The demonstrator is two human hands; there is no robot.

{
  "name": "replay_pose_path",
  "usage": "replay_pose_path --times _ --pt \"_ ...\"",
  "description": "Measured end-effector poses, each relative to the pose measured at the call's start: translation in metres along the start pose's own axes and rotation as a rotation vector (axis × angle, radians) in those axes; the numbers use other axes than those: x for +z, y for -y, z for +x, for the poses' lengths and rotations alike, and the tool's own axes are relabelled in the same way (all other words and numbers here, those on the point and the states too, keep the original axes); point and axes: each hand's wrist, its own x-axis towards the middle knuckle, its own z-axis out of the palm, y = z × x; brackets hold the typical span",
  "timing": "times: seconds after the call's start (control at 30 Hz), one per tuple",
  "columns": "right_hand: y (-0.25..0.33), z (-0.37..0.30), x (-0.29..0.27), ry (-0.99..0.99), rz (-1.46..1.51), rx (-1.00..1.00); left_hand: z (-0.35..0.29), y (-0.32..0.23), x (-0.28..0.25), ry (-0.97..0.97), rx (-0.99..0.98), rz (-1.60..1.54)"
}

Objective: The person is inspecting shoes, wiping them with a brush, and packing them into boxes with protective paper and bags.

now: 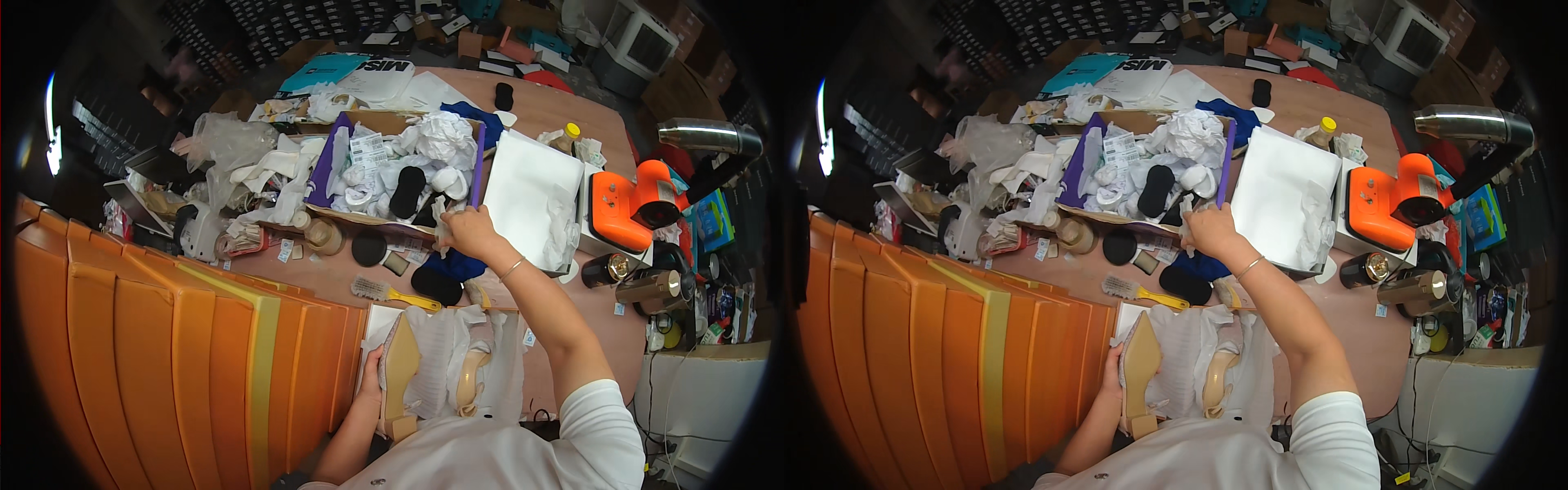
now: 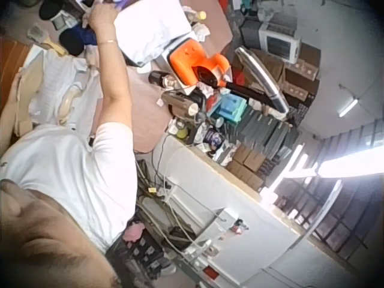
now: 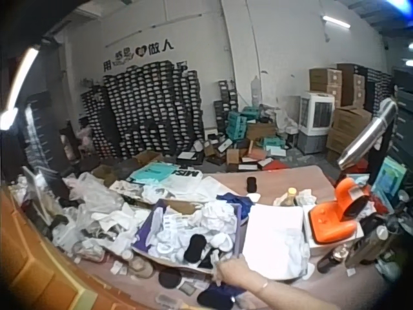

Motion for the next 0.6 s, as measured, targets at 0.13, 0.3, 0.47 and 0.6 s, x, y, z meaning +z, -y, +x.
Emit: replay_pose_path --times 0.13,0.3,0.47,0.6 --pt "-0.014 0.007 0.042 -0.161 0.040 -0.105 -0.005 -0.004 0.029 0.079 0.044 -0.012" --pt "-0.016 -0.038 0.003 -0.376 0.684 0.006 -0.015 0.008 0.041 0.134 0.074 -0.107" --pt "0.018 -0.125 -0.049 0.099 0.797 -0.187 -0.032 0.011 0.072 0.203 0.136 -0.102" --pt "0.041 -0.159 -0.061 0.269 0.920 -0.422 -0.021 0.020 0.080 0.241 0.040 -0.142"
